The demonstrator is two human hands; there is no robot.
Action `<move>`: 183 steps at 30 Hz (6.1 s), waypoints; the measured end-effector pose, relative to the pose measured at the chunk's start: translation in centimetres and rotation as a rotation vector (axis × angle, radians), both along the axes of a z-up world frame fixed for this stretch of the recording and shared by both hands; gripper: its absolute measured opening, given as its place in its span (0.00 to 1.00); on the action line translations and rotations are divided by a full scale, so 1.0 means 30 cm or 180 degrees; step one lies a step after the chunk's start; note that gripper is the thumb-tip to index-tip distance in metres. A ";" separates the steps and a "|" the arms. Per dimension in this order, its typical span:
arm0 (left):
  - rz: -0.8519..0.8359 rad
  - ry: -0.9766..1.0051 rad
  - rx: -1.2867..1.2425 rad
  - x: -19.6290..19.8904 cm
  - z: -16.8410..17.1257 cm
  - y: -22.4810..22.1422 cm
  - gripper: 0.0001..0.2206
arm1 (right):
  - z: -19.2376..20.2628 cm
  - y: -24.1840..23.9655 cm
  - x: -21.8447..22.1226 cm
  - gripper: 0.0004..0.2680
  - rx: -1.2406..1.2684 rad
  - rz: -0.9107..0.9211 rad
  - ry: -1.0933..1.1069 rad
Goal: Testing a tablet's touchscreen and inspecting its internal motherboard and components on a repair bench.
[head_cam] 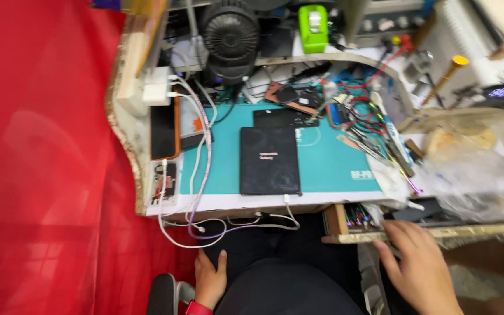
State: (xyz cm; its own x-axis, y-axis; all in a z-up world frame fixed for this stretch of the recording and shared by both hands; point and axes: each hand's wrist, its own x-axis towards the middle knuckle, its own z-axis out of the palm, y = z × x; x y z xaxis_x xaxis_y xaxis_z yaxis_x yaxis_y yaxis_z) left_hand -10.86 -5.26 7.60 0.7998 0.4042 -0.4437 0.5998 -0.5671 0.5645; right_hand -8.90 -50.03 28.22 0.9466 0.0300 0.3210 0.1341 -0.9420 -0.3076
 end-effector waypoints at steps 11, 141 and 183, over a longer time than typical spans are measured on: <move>-0.0555 0.0368 0.0729 0.113 0.090 -0.066 0.44 | 0.046 -0.038 -0.086 0.12 0.0021 0.0206 0.0569; -0.0643 -0.1977 0.0778 0.069 0.028 -0.043 0.18 | -0.076 0.706 0.451 0.17 -0.0649 0.3753 0.3842; -0.0596 -0.1603 0.0718 0.075 0.037 -0.038 0.18 | -0.055 0.711 0.461 0.16 -0.0586 0.3737 0.3926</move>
